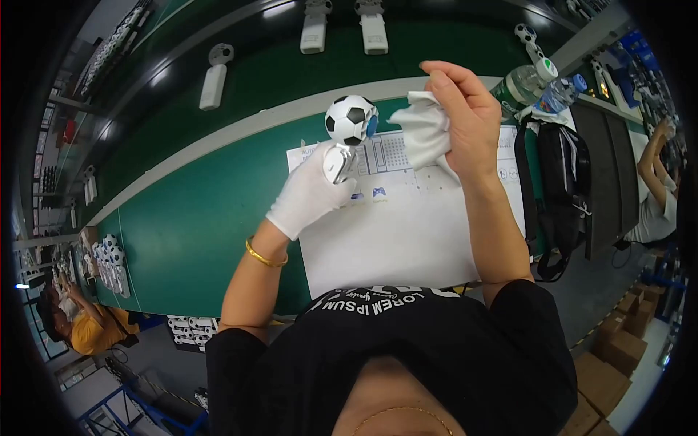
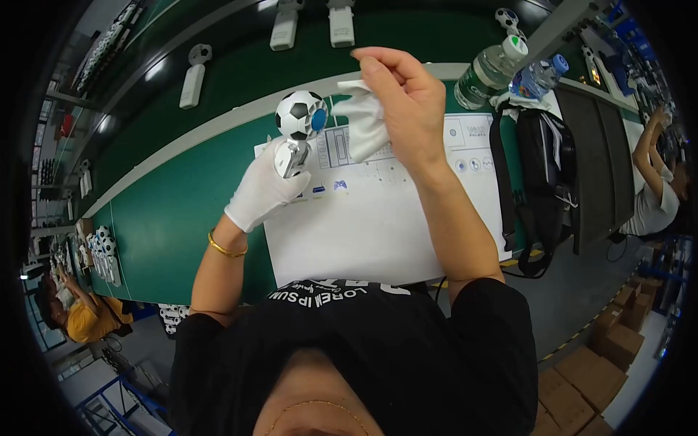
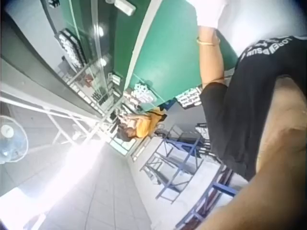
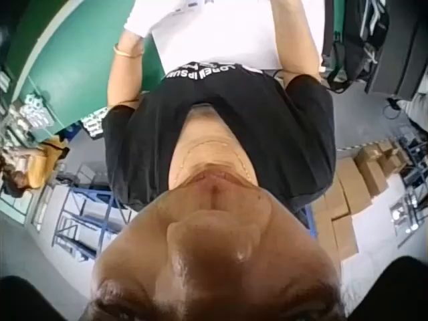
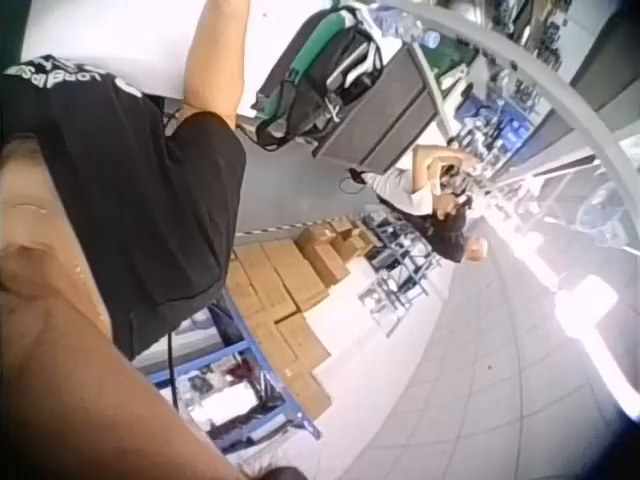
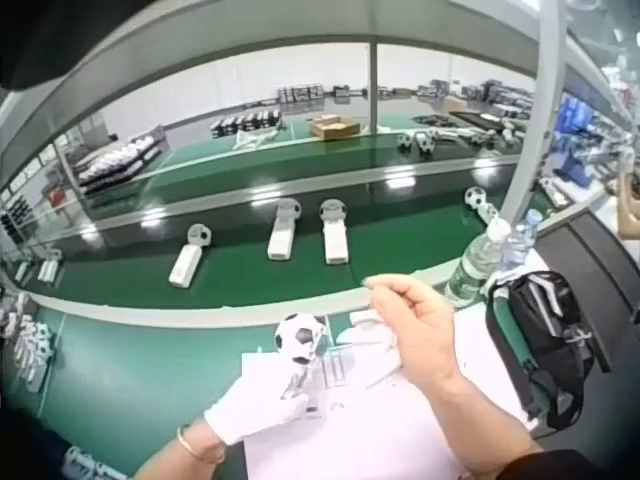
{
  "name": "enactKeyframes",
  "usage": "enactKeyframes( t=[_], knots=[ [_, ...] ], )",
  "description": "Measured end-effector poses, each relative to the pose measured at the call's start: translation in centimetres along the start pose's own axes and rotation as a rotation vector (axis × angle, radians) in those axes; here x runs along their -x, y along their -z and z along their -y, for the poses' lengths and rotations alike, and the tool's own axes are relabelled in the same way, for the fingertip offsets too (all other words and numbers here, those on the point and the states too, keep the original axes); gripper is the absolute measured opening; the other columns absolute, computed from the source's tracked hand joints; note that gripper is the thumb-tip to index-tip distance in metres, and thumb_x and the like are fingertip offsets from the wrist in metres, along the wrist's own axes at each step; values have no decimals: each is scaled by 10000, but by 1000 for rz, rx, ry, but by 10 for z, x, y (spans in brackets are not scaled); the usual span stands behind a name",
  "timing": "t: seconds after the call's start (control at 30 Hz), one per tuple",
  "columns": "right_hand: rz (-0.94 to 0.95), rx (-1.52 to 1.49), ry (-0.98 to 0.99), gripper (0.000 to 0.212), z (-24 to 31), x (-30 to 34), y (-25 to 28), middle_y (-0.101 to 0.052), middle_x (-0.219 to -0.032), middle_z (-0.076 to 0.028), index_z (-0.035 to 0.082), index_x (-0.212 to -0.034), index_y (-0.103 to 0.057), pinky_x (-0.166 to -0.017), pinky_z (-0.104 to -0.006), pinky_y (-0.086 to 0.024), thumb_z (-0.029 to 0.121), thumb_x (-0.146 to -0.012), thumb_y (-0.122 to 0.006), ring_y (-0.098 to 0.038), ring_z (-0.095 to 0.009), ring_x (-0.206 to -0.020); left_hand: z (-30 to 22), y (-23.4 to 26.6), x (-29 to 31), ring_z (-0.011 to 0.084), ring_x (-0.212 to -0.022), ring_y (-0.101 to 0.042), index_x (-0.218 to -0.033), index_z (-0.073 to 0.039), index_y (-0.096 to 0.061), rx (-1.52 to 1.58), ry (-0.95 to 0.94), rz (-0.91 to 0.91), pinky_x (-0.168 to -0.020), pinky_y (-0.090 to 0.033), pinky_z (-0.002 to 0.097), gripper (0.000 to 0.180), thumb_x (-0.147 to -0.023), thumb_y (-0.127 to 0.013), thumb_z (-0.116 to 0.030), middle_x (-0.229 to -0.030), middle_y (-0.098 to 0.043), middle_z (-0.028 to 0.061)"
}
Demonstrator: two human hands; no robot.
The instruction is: Assembling and checking small white plastic components on a factory production line.
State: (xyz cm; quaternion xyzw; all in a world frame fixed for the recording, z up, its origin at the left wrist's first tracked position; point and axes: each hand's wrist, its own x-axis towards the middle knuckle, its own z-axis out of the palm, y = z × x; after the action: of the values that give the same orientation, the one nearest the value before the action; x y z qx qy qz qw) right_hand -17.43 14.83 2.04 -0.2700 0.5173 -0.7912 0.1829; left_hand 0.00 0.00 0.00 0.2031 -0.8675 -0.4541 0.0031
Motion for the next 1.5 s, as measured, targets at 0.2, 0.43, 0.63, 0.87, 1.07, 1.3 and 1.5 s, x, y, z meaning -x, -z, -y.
enactKeyframes(
  t=[0.2, 0.43, 0.63, 0.87, 1.07, 1.3, 1.5],
  knots=[
    [210, 670, 678, 182, -2, 4, -61, -657, -821, -13, 54, -1028, -690, -668, -261, -489, 72, -858, -629, -583, -87, -743, 6, -34, -4, 354, -830, -658, -1113, -36, -533, -10, -166, -202, -702, -529, 391, 406, -769, -691, -182, -939, -653, 216],
    [718, 1103, 335, 238, -20, -34, -71, -699, -838, -54, 64, -1045, -694, -693, -333, -509, 90, -834, -588, -612, -124, -758, -3, -37, 9, 413, -754, -626, -1071, -8, -527, -37, -66, -268, -665, -520, 430, 359, -792, -678, -177, -863, -634, 248],
    [841, -48, -589, 310, -26, -56, -53, -717, -908, -58, 41, -1154, -649, -725, -327, -511, 153, -885, -541, -640, -132, -835, -16, -29, 10, 288, -619, -649, -1022, -8, -555, 469, -21, -129, -573, -531, 365, 250, -892, -625, -210, -801, -663, 145],
    [353, 321, 534, 314, -35, -17, -76, -712, -904, -96, 15, -1203, -604, -759, -279, -522, 101, -924, -486, -646, -154, -877, -6, -14, 11, 238, -586, -624, -1028, -40, -574, 1487, 211, 252, -497, -529, 346, 290, -970, -508, -317, -783, -646, 113],
    [611, 607, 519, 302, -30, -34, -66, -702, -923, -139, 24, -1208, -594, -785, -280, -527, 72, -937, -469, -650, -193, -905, -4, -15, 4, 256, -580, -626, -1068, -29, -559, 1815, 275, 474, -476, -532, 365, 384, -983, -457, -389, -778, -640, 132],
    [155, -21, -312, 270, -74, -109, -34, -696, -893, -96, 18, -1140, -638, -678, -288, -524, 69, -926, -481, -656, -195, -778, -7, 11, -59, 219, -602, -633, -1072, -3, -543, 1276, 262, 355, -505, -547, 361, 367, -967, -519, -353, -797, -638, 130],
    [-309, 876, 52, 305, -82, -198, 63, -673, -965, -136, 107, -1129, -668, -772, -355, -522, 275, -881, -609, -661, -255, -923, -4, 43, -164, 196, -774, -661, -1105, -5, -568, 719, 229, -40, -658, -564, 333, 352, -904, -629, -287, -906, -648, 127]
  ],
)
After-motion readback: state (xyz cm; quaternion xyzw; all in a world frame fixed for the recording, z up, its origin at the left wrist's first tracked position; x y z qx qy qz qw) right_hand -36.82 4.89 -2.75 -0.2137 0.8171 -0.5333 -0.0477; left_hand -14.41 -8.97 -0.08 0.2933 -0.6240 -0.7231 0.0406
